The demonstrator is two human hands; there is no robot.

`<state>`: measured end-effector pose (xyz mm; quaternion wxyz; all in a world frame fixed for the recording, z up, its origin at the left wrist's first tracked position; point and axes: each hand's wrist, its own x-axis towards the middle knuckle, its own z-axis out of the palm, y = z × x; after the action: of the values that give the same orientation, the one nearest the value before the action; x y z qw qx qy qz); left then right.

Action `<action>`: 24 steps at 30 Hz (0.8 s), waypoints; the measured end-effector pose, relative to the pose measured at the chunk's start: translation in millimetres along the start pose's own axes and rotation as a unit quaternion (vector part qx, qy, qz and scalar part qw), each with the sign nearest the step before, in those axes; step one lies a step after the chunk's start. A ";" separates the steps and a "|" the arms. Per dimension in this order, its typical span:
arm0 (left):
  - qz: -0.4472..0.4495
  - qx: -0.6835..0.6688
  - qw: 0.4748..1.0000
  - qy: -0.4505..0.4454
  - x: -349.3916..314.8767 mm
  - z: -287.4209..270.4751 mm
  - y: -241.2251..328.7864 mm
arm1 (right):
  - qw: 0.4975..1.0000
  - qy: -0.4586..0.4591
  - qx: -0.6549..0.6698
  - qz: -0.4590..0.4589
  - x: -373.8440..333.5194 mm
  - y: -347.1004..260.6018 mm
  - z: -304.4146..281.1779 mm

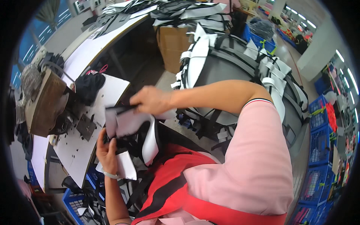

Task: Sewing fabric components for bags or backpacks using an industrial sewing machine.

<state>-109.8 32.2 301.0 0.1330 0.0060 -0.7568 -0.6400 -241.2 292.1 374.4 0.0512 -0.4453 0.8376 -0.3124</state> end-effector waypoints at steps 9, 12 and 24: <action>-0.034 0.003 0.999 -0.041 -30.6 14.8 -43.6 | 0.891 0.448 0.016 0.075 -136.6 26.0 -254.8; -0.057 0.029 0.995 -0.079 -32.1 26.2 -55.1 | 0.804 0.580 0.066 0.117 -187.4 25.5 -313.7; -0.111 0.057 0.981 -0.148 -32.8 55.0 -74.8 | 0.677 0.563 0.088 0.467 -389.2 362.9 -283.0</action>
<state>-101.7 77.8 214.0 -0.0529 0.0021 -0.7977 -0.6007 -370.4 878.2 319.3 -0.2515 0.2696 0.7759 -0.5118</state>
